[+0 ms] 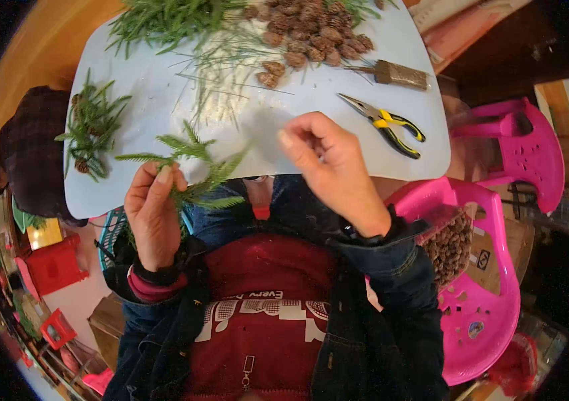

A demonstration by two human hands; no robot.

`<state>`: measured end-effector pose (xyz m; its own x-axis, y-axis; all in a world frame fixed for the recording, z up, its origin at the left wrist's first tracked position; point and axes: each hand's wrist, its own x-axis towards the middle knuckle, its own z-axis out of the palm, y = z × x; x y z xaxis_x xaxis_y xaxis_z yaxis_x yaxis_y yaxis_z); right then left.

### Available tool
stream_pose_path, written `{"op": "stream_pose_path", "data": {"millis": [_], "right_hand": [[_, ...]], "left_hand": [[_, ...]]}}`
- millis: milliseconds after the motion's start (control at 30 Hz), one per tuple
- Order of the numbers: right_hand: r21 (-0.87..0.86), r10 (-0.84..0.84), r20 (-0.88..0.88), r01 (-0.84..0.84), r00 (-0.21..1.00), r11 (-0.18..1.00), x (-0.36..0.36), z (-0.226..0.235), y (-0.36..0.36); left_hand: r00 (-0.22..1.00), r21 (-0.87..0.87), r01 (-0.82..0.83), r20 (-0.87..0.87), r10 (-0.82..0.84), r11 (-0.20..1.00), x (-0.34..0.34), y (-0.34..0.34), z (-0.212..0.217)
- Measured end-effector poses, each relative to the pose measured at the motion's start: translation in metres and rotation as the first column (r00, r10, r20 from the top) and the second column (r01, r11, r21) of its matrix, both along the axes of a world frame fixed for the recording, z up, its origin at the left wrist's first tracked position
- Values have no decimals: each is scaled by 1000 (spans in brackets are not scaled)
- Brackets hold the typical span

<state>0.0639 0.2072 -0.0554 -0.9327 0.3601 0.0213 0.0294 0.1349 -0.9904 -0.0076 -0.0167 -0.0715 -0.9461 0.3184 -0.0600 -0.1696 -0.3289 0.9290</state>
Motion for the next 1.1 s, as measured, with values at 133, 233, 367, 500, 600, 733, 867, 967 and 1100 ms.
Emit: {"op": "stream_pose_path", "data": {"millis": [133,233,367,500,600,733,867,967,1100], "right_hand": [[163,6,159,-32,987,986,24,-8,52],[438,-188,157,103,970,893,30,-1,92],[875,-72,48,-7,996,484,-2,16,126],[993,141,113,-114,984,1,-41,15,135],[975,177,192,-168,965,-143,-59,8,141],[962,252,223,-171,942,-212,-68,4,138],[948,281,242,-163,929,-275,-70,9,140],[939,277,247,-159,929,-306,-68,10,143],[918,271,255,-145,928,-369,-68,12,134]], "left_hand": [[999,10,19,51,-20,1000,0,-2,2],[995,8,56,78,-57,998,-3,2,3],[989,8,123,82,-123,992,0,3,4],[991,-3,120,55,-120,993,7,1,8],[993,-18,112,40,-111,994,11,-2,11],[993,-28,113,24,-113,993,12,-3,10],[990,-35,141,27,-140,989,11,1,11],[988,-62,151,31,-150,987,9,3,10],[988,-75,151,30,-149,986,10,3,8]]}}
